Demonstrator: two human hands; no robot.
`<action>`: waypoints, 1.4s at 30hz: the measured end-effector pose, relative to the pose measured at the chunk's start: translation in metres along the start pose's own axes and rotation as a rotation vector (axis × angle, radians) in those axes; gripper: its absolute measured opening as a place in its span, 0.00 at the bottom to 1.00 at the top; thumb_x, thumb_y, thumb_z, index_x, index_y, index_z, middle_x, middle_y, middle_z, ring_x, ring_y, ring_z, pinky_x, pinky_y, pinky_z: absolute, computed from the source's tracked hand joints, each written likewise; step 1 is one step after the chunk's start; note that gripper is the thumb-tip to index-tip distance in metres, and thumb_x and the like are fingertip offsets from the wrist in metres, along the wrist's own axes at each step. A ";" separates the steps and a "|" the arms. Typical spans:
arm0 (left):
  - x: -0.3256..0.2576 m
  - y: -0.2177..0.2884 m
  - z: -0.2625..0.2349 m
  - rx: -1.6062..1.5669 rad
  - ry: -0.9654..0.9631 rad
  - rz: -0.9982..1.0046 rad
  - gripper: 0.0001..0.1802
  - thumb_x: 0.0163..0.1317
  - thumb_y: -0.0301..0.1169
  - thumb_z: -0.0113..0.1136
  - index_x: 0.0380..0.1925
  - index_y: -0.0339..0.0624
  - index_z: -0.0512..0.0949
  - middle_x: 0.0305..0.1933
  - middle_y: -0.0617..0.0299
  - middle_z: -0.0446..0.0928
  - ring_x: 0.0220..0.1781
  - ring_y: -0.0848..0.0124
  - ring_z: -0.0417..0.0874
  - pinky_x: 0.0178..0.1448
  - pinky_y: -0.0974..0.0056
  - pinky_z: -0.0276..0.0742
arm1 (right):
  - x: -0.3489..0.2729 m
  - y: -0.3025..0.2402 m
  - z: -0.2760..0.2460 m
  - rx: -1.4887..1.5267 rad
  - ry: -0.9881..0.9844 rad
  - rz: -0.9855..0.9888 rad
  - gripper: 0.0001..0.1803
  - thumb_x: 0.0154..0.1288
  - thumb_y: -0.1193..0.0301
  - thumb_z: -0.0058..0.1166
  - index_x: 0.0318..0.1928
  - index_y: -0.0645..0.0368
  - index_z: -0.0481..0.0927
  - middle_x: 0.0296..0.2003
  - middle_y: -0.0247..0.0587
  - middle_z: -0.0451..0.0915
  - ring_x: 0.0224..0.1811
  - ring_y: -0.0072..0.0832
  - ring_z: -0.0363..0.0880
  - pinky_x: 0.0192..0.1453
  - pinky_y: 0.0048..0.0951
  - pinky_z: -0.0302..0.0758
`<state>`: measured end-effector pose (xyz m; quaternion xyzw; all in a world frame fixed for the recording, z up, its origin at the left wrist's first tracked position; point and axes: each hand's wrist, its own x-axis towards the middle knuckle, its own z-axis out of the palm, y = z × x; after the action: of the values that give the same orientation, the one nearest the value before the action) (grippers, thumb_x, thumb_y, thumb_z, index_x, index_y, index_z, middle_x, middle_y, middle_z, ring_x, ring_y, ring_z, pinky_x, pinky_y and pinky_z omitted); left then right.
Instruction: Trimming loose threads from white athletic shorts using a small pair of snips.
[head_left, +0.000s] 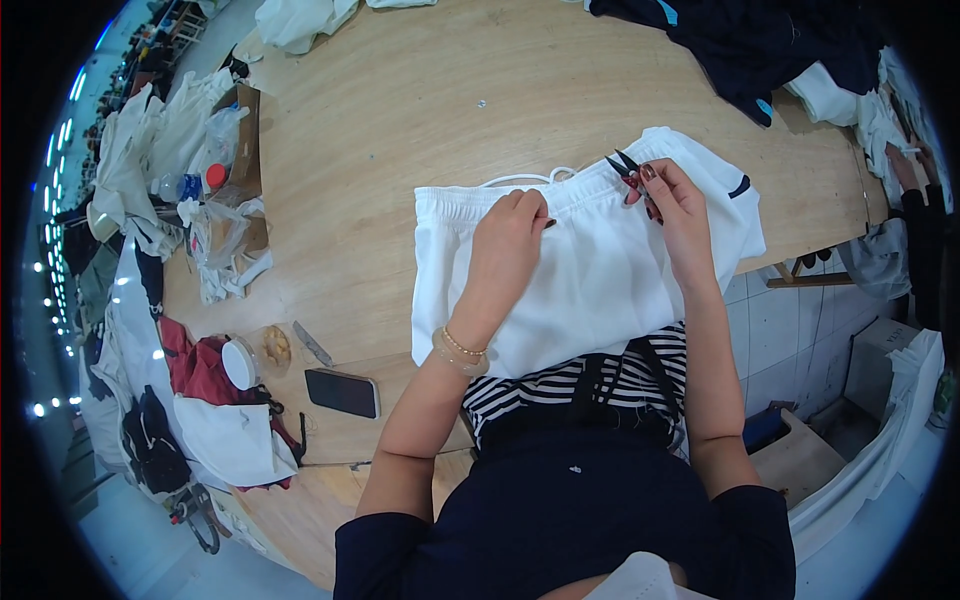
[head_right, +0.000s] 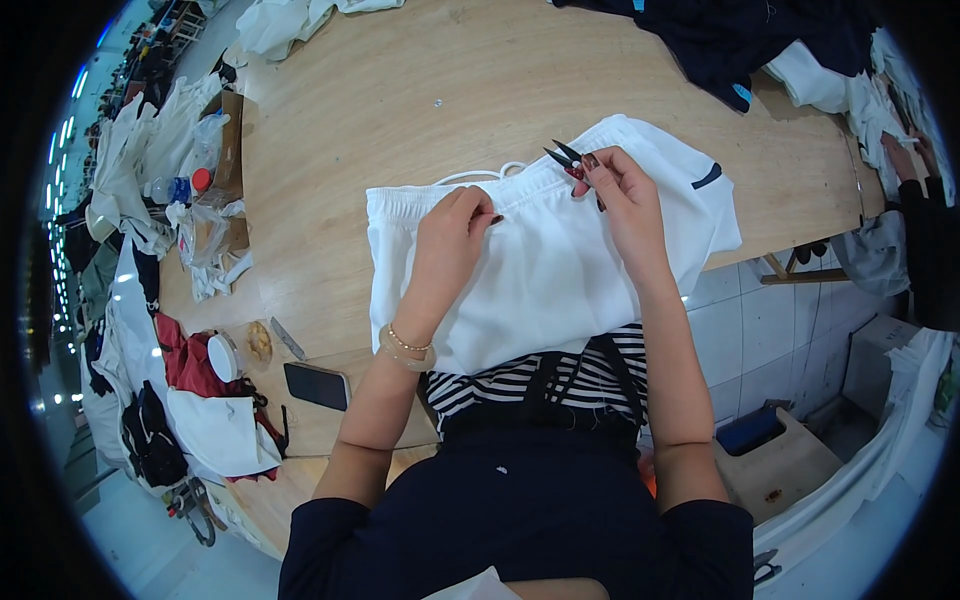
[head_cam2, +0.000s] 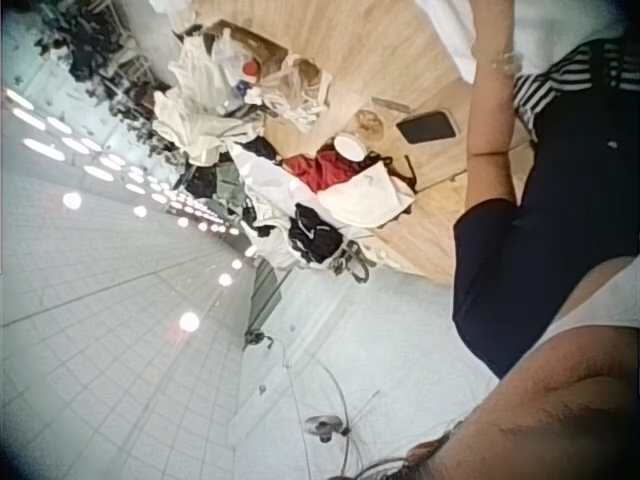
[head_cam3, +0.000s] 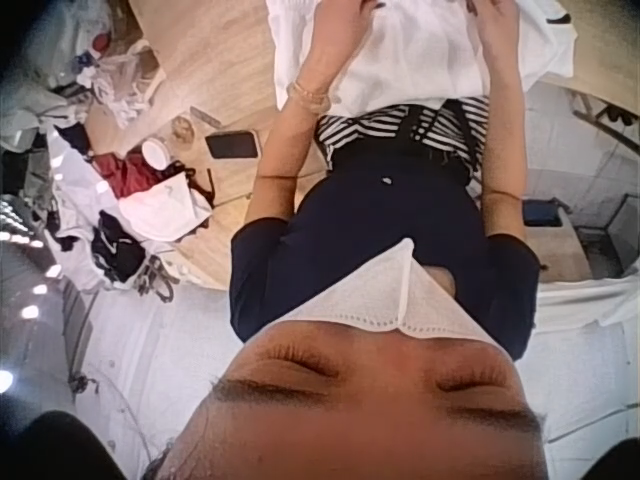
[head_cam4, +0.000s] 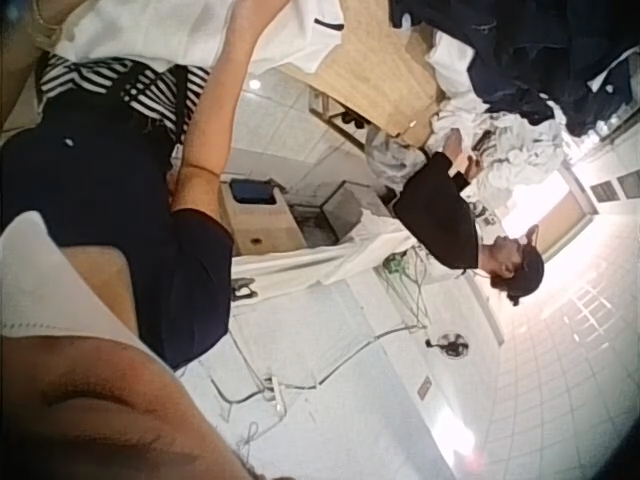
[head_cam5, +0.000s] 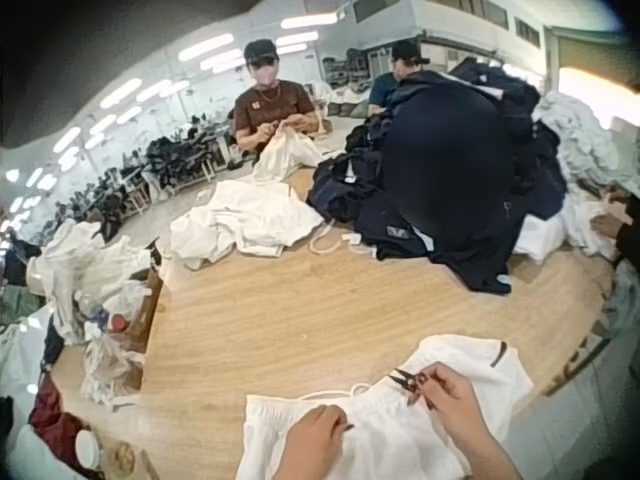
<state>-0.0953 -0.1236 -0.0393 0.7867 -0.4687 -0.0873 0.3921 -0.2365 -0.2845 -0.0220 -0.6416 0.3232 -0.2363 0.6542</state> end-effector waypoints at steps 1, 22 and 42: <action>0.001 0.002 -0.006 0.016 -0.058 -0.039 0.05 0.55 0.22 0.62 0.30 0.35 0.75 0.32 0.53 0.76 0.31 0.57 0.79 0.34 0.59 0.75 | 0.000 -0.001 -0.001 -0.010 -0.017 -0.005 0.09 0.73 0.66 0.46 0.38 0.57 0.76 0.27 0.25 0.76 0.27 0.12 0.59 0.33 0.15 0.57; 0.016 0.004 -0.014 -0.137 -0.089 -0.018 0.02 0.63 0.19 0.50 0.35 0.33 0.69 0.33 0.47 0.74 0.34 0.50 0.76 0.38 0.56 0.71 | 0.008 -0.020 0.014 -0.579 -0.167 -0.315 0.12 0.55 0.75 0.63 0.41 0.62 0.79 0.34 0.38 0.75 0.38 0.31 0.71 0.44 0.30 0.72; 0.018 0.008 -0.015 -0.057 -0.083 -0.042 0.01 0.63 0.22 0.50 0.33 0.35 0.69 0.33 0.49 0.76 0.34 0.49 0.78 0.36 0.52 0.73 | 0.011 -0.024 0.027 -0.861 -0.282 -0.533 0.09 0.51 0.74 0.63 0.32 0.60 0.76 0.29 0.37 0.77 0.39 0.35 0.69 0.46 0.34 0.69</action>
<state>-0.0832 -0.1325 -0.0197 0.7805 -0.4654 -0.1413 0.3928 -0.2070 -0.2758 -0.0001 -0.9379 0.1253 -0.1518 0.2857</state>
